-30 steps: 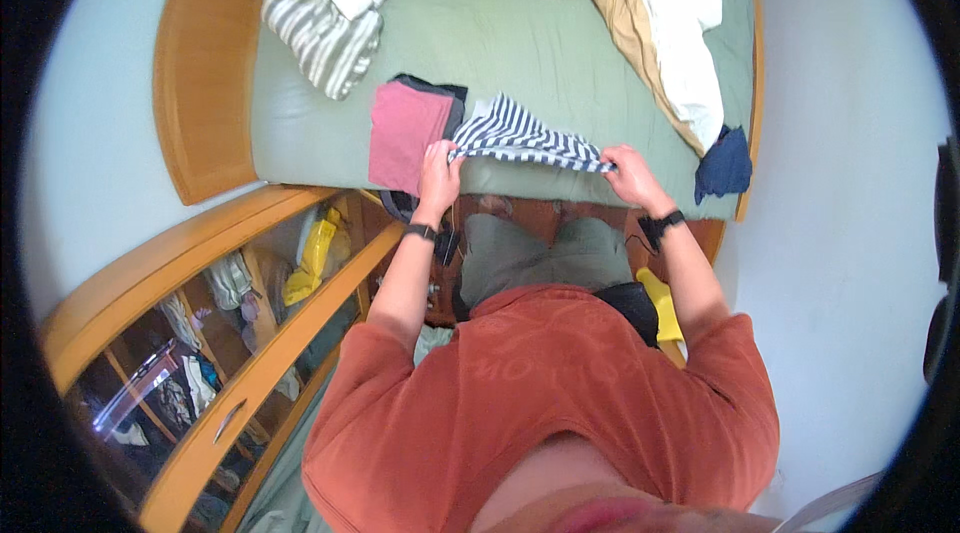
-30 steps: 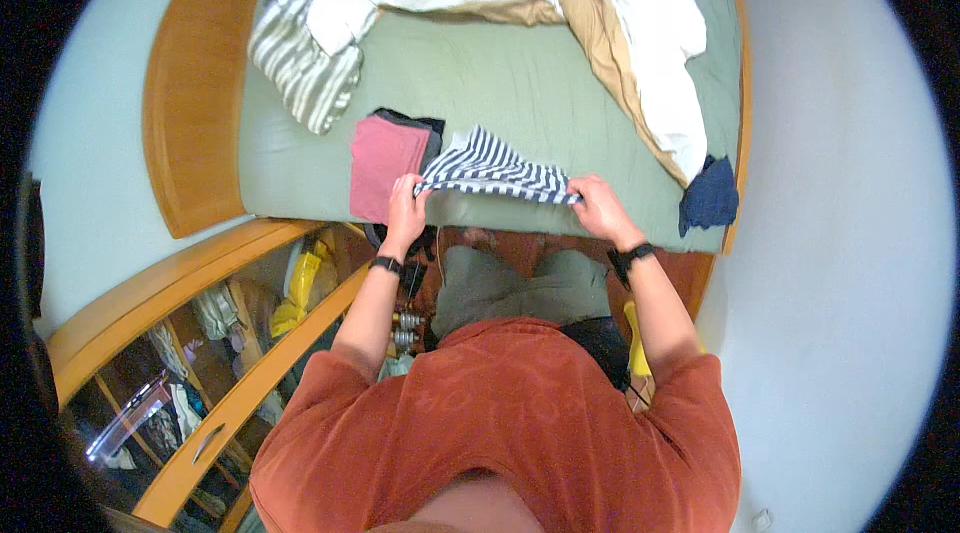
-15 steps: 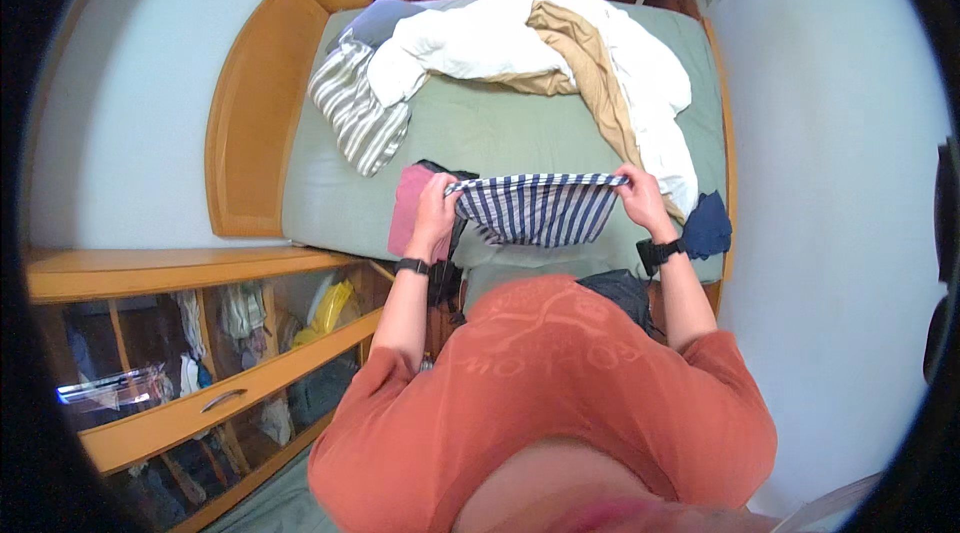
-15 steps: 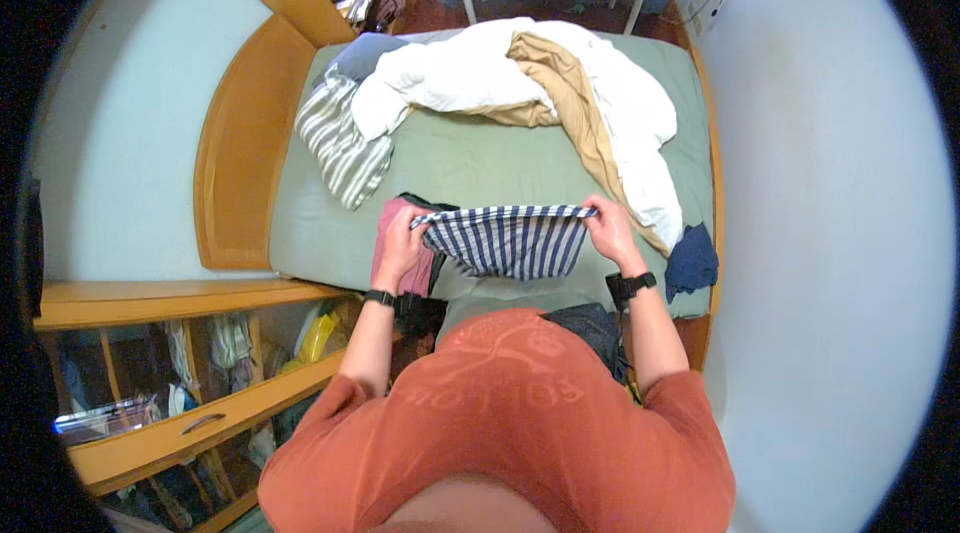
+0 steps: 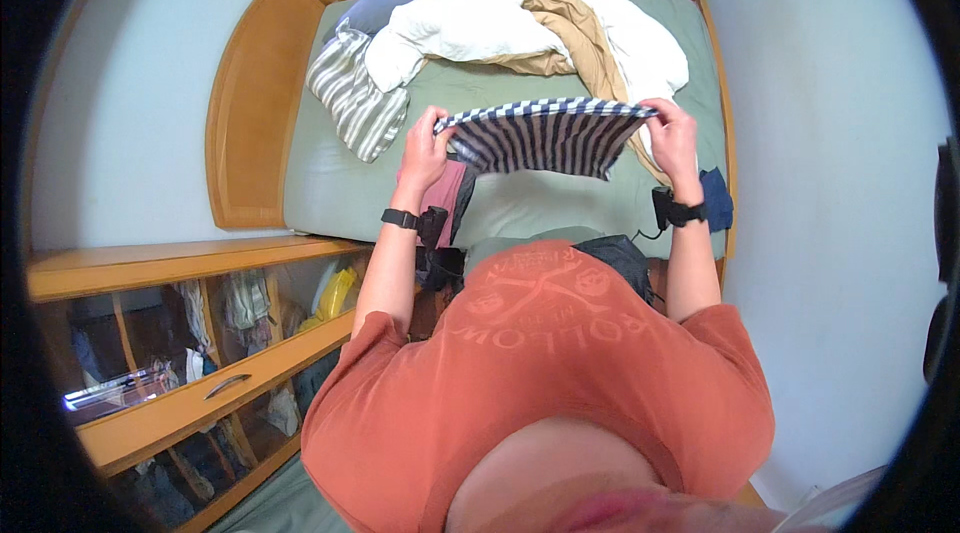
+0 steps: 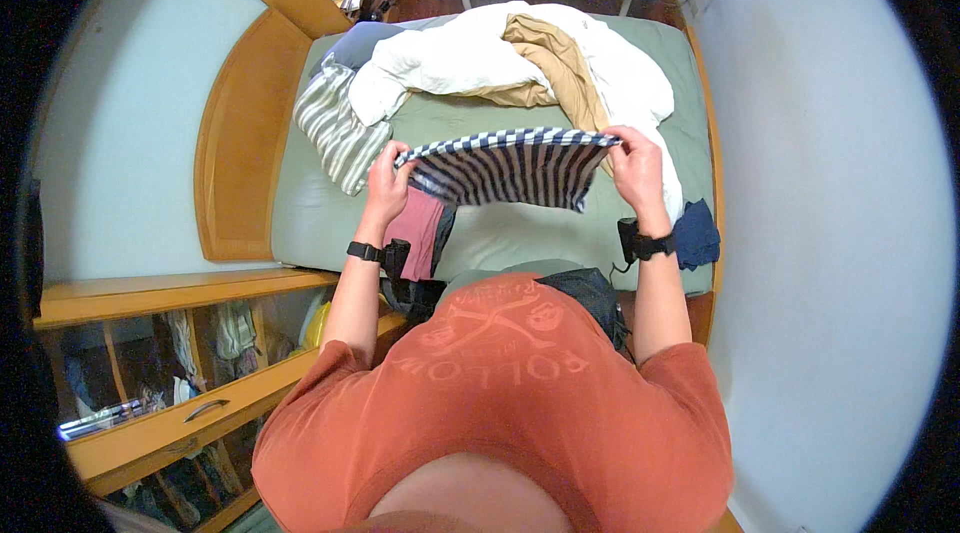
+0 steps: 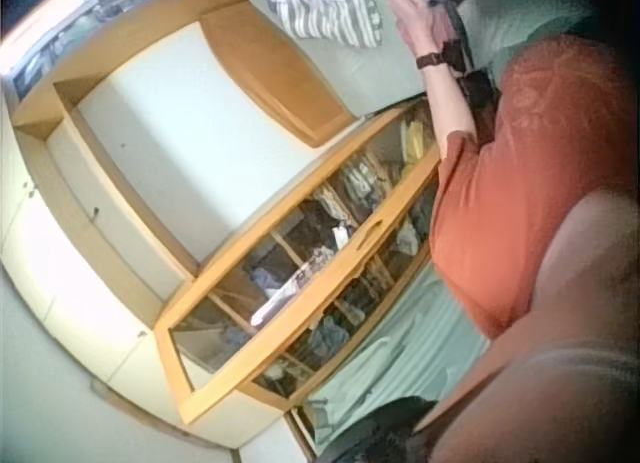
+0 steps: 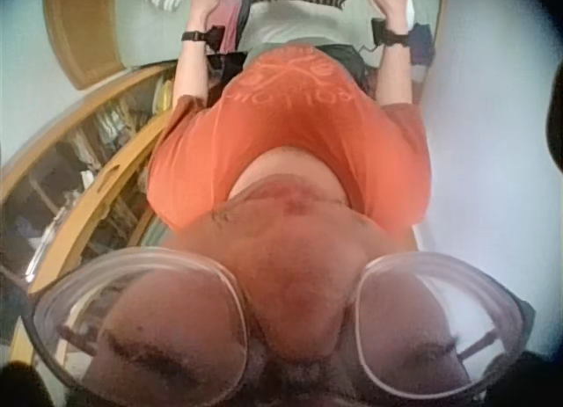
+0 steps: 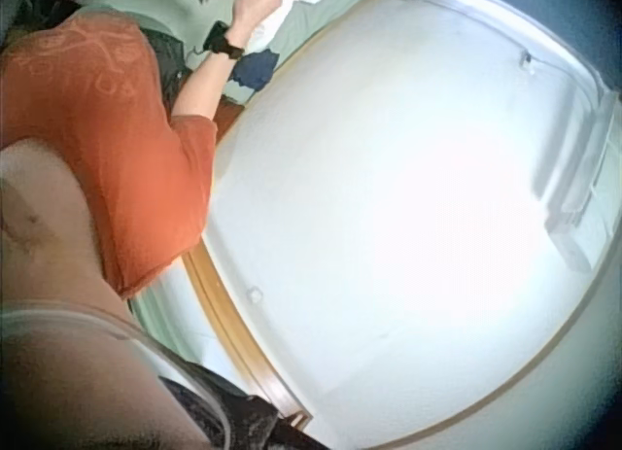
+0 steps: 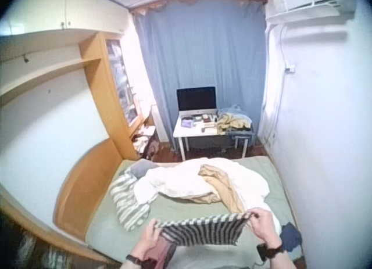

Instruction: The person folds several garments on a bed, including a dark shirt, a gray long-sleeve shirt, a pink t-shirt, and a striped shirt. After folding, the person places the stack of folded clothes into a wooden wardrobe.

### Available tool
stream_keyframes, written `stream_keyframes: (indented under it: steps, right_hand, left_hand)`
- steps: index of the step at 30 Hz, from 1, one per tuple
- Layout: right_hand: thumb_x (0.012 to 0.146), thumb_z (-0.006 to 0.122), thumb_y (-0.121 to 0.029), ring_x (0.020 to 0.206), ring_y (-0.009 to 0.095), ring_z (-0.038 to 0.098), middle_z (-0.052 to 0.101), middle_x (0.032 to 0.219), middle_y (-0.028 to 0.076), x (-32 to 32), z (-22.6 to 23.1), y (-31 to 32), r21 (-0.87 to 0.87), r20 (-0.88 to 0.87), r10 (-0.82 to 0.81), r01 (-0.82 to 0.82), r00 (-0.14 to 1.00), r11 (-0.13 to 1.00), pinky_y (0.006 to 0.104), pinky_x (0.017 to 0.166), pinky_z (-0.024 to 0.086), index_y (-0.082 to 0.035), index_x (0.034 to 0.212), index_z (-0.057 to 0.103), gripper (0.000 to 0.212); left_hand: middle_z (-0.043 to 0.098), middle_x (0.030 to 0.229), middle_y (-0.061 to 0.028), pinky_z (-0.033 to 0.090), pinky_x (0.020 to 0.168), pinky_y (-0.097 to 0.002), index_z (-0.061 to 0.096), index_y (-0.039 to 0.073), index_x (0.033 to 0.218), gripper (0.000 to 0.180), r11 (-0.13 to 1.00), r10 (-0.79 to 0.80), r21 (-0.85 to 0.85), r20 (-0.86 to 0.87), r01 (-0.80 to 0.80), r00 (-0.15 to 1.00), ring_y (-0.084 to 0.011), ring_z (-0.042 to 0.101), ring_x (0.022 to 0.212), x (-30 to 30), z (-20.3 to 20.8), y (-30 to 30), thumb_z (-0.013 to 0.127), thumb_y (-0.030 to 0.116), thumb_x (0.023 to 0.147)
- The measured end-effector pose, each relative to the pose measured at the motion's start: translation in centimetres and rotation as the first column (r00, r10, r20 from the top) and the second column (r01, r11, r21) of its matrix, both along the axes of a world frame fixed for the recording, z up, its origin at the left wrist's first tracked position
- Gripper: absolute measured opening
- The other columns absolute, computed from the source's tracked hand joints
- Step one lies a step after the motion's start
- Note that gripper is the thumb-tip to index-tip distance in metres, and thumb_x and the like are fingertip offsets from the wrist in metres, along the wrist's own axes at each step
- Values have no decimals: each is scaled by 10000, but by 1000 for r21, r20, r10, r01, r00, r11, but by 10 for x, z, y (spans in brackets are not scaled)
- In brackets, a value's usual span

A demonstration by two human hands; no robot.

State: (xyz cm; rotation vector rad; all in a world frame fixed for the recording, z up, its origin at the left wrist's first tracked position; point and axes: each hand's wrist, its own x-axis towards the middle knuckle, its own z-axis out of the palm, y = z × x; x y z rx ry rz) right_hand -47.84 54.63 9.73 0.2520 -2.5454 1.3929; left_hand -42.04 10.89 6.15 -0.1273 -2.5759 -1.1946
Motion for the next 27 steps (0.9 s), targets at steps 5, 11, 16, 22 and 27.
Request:
stream_keyframes:
  steps: [5, 11, 16, 22, 27]
  right_hand:
    - [913, 614, -5, 858, 291, 719, 746, 998, 159, -5, -7, -5, -73, -326, -59, 37, 944, 997, 358, 774, 563, -5, 1084, 729, 206]
    - [895, 640, -61, 824, 391, 720, 723, 872, 231, 4, -77, 23, 267, 127, -145, 107, 981, 958, 459, 779, 561, -39, 1088, 759, 228]
    - [892, 677, -41, 740, 261, 715, 735, 813, 178, 14, -72, 32, 34, 184, 84, -92, 979, 995, 369, 715, 554, 2, 1069, 750, 196]
    - [921, 652, -31, 730, 146, 715, 735, 819, 102, 16, -69, 23, 9, 140, 33, -34, 990, 999, 310, 667, 554, 9, 1094, 730, 194]
    - [945, 627, -25, 800, 136, 743, 758, 851, 89, 18, -64, 30, -12, 158, 54, -53, 986, 999, 291, 715, 568, 8, 1095, 718, 179]
  left_hand:
    - [673, 1067, -187, 523, 900, -416, 595, 4, 1038, 150, 974, 133, 212, -274, -75, 952, -361, 658, 1034, -16, -13, 45, 671, -9, 910]
    - [671, 941, -237, 507, 798, -535, 611, 3, 1046, 185, 991, 107, -91, 50, -102, 993, -470, 642, 937, -5, -62, 32, 708, 81, 909]
    - [689, 945, -245, 505, 809, -551, 618, 4, 1029, 193, 991, 29, -129, -55, -36, 998, -469, 649, 952, -9, -45, 20, 726, 101, 902]
    - [688, 947, -257, 505, 812, -552, 622, 25, 1063, 202, 979, 16, -201, -1, -16, 1000, -474, 645, 953, 3, -32, 15, 728, 115, 916]
    - [690, 945, -230, 503, 808, -531, 631, 24, 1059, 178, 970, 6, -242, -24, -11, 1000, -453, 642, 933, 12, -11, 20, 718, 97, 922]
